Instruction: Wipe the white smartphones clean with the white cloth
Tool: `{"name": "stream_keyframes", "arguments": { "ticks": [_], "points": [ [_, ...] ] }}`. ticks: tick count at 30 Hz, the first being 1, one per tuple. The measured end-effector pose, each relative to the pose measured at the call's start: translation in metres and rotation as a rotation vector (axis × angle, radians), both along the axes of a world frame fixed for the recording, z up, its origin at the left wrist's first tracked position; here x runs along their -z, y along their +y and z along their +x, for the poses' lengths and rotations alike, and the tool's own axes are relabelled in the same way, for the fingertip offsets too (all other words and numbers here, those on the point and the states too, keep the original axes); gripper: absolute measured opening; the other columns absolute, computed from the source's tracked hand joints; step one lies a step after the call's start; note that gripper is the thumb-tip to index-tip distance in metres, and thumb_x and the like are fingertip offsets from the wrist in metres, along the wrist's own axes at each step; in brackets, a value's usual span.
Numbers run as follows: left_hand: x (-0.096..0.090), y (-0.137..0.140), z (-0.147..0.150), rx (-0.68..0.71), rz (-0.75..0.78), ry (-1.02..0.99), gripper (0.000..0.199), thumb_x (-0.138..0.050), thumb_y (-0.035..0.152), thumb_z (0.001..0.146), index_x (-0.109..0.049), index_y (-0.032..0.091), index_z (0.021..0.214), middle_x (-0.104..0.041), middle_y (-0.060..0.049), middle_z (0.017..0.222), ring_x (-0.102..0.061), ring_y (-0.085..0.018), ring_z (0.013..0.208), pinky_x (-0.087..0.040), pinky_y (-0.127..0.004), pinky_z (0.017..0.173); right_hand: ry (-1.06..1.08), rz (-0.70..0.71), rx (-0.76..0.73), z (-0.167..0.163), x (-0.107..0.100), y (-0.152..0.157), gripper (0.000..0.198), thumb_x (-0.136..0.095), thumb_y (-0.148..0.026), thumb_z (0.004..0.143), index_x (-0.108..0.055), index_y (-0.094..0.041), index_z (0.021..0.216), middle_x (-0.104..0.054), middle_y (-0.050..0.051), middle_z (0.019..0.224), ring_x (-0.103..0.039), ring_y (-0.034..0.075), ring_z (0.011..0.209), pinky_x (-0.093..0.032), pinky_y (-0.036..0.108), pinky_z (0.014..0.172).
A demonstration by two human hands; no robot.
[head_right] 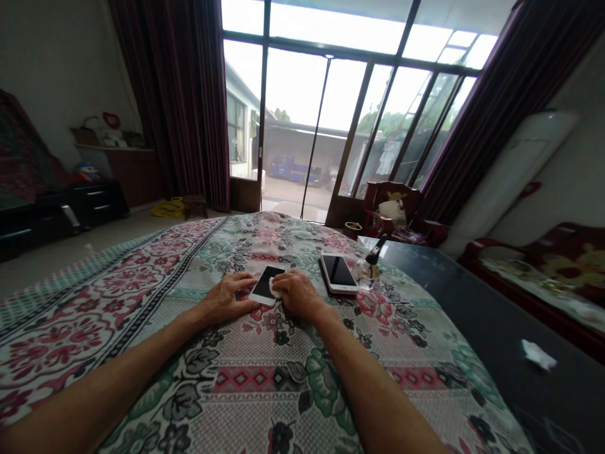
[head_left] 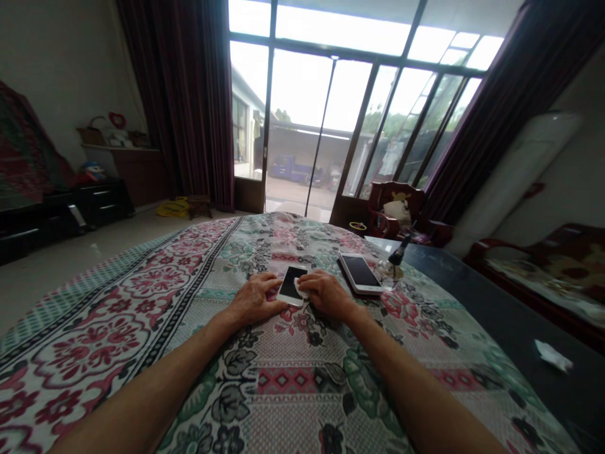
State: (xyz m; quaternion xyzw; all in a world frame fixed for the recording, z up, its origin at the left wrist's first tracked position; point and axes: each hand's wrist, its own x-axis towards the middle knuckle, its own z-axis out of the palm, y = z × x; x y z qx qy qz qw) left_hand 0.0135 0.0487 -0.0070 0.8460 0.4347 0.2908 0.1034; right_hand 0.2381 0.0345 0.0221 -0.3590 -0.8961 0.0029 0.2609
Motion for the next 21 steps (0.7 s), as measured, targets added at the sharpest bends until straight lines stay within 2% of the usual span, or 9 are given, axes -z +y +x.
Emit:
{"name": "stream_keyframes", "arguments": {
  "ticks": [5,11,17,19,21],
  "points": [
    [0.002,0.001,0.000,0.005,0.019,-0.006,0.049,-0.070,0.042,0.071,-0.067,0.023,0.115,-0.060,-0.008,0.127,-0.054,-0.028,0.117,-0.043,-0.042,0.102,-0.027,-0.046,-0.088,-0.013,0.001,-0.005,0.037,-0.051,0.000,0.073,-0.072,-0.024,0.092,-0.072,0.000,0.105,-0.063,0.014,0.095,-0.045,0.031,0.091],
    [0.002,0.001,0.000,0.020,0.011,-0.020,0.053,-0.071,0.043,0.070,-0.066,0.021,0.118,-0.060,-0.009,0.127,-0.053,-0.029,0.116,-0.043,-0.043,0.101,0.043,0.025,0.106,0.003,0.006,0.004,0.029,-0.051,-0.002,0.079,-0.073,-0.020,0.087,-0.073,0.004,0.103,-0.063,0.017,0.096,-0.045,0.034,0.092],
    [0.006,0.004,-0.001,0.022,0.026,-0.020,0.049,-0.070,0.043,0.071,-0.067,0.023,0.115,-0.061,-0.009,0.126,-0.054,-0.029,0.115,-0.044,-0.044,0.099,-0.042,-0.019,-0.057,-0.021,0.003,-0.008,0.030,-0.053,-0.002,0.077,-0.072,-0.021,0.091,-0.071,0.002,0.106,-0.062,0.015,0.096,-0.044,0.031,0.091],
    [0.007,0.004,-0.001,0.028,0.035,-0.017,0.049,-0.070,0.043,0.071,-0.066,0.023,0.116,-0.061,-0.008,0.126,-0.054,-0.029,0.115,-0.044,-0.043,0.100,-0.036,-0.024,-0.023,-0.017,0.003,-0.005,0.030,-0.053,-0.002,0.078,-0.072,-0.021,0.091,-0.072,0.002,0.106,-0.062,0.015,0.097,-0.043,0.031,0.092],
    [0.006,0.004,-0.001,0.030,0.038,-0.022,0.051,-0.071,0.044,0.071,-0.066,0.023,0.117,-0.061,-0.009,0.125,-0.054,-0.029,0.115,-0.044,-0.044,0.099,-0.014,-0.021,0.089,-0.006,0.003,0.000,0.029,-0.052,-0.003,0.080,-0.073,-0.021,0.090,-0.072,0.003,0.106,-0.061,0.016,0.100,-0.043,0.031,0.093]
  ]
}}
